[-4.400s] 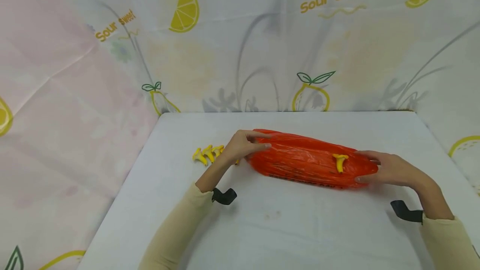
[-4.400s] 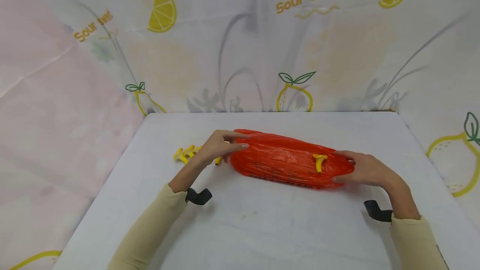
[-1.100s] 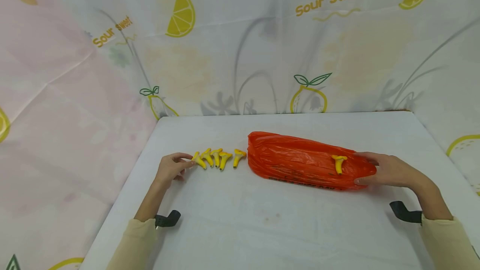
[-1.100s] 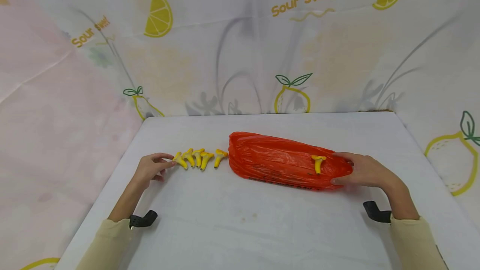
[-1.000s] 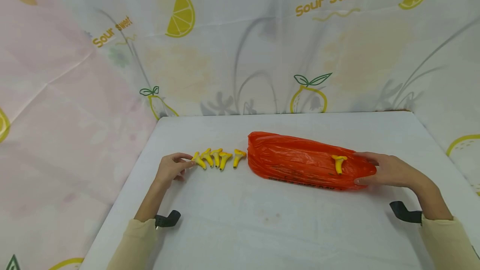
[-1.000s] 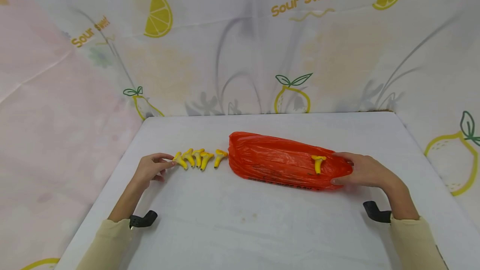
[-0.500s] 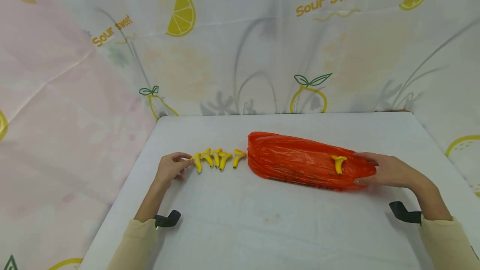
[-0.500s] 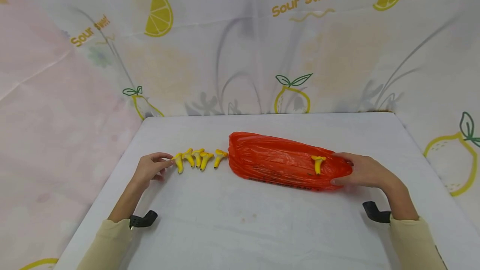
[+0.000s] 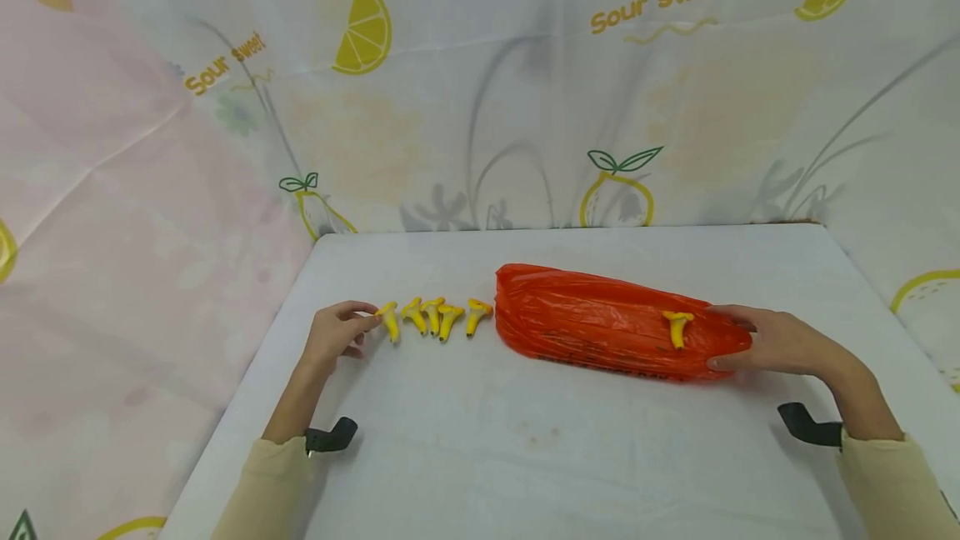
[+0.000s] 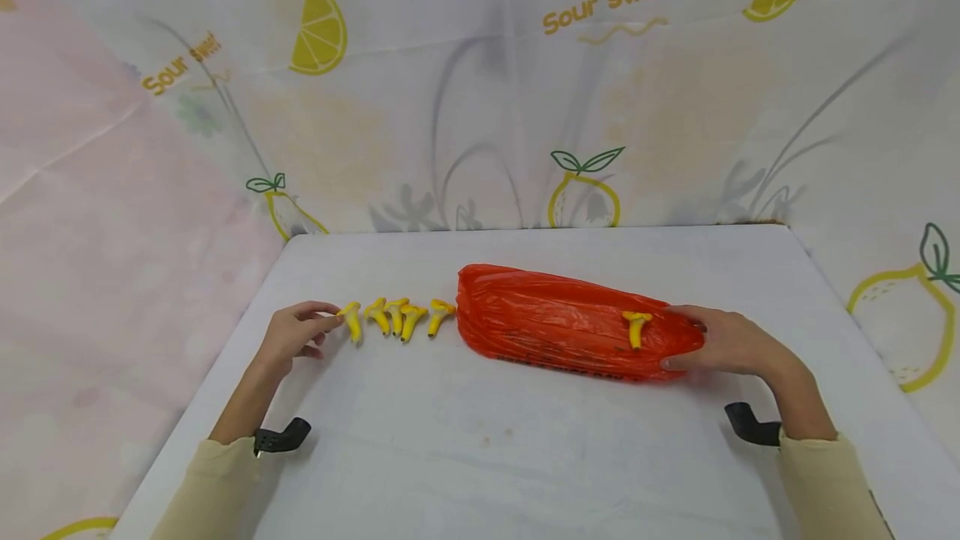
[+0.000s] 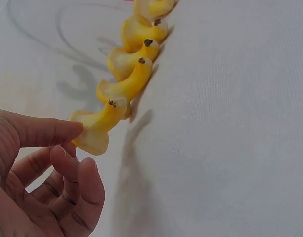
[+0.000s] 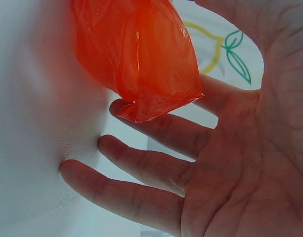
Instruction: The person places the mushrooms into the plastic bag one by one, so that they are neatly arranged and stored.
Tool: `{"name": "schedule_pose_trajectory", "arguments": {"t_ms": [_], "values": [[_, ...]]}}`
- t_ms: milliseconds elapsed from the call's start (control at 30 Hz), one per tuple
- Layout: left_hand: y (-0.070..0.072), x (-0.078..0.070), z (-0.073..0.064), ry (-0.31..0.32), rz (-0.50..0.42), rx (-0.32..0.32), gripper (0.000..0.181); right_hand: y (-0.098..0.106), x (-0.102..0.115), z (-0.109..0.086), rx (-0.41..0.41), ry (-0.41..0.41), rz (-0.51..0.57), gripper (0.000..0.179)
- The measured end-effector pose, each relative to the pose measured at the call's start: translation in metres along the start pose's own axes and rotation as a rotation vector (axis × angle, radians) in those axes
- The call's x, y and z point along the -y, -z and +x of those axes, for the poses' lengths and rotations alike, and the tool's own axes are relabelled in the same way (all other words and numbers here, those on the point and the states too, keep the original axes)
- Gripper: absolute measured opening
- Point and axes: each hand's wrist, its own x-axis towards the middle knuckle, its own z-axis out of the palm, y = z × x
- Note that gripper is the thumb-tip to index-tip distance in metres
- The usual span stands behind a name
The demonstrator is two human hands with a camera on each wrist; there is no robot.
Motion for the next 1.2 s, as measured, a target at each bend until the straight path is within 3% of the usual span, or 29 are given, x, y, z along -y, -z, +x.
{"name": "schedule_pose_trajectory", "arguments": {"t_ms": [200, 367, 700, 1200], "values": [[-0.001, -0.003, 0.001, 0.005, -0.015, 0.004, 0.035, -0.001, -0.001, 0.0, 0.0, -0.008, 0.006, 0.086], [-0.002, -0.007, -0.001, -0.027, -0.041, 0.01, 0.037, -0.001, -0.001, 0.0, -0.001, -0.006, 0.019, 0.087], [-0.01, -0.024, 0.001, -0.058, -0.109, 0.044, 0.036, 0.0, -0.001, 0.002, -0.008, -0.004, 0.02, 0.086], [-0.039, -0.053, 0.003, -0.101, -0.139, 0.125, 0.038, -0.003, -0.005, 0.003, 0.001, -0.006, 0.021, 0.086]]}}
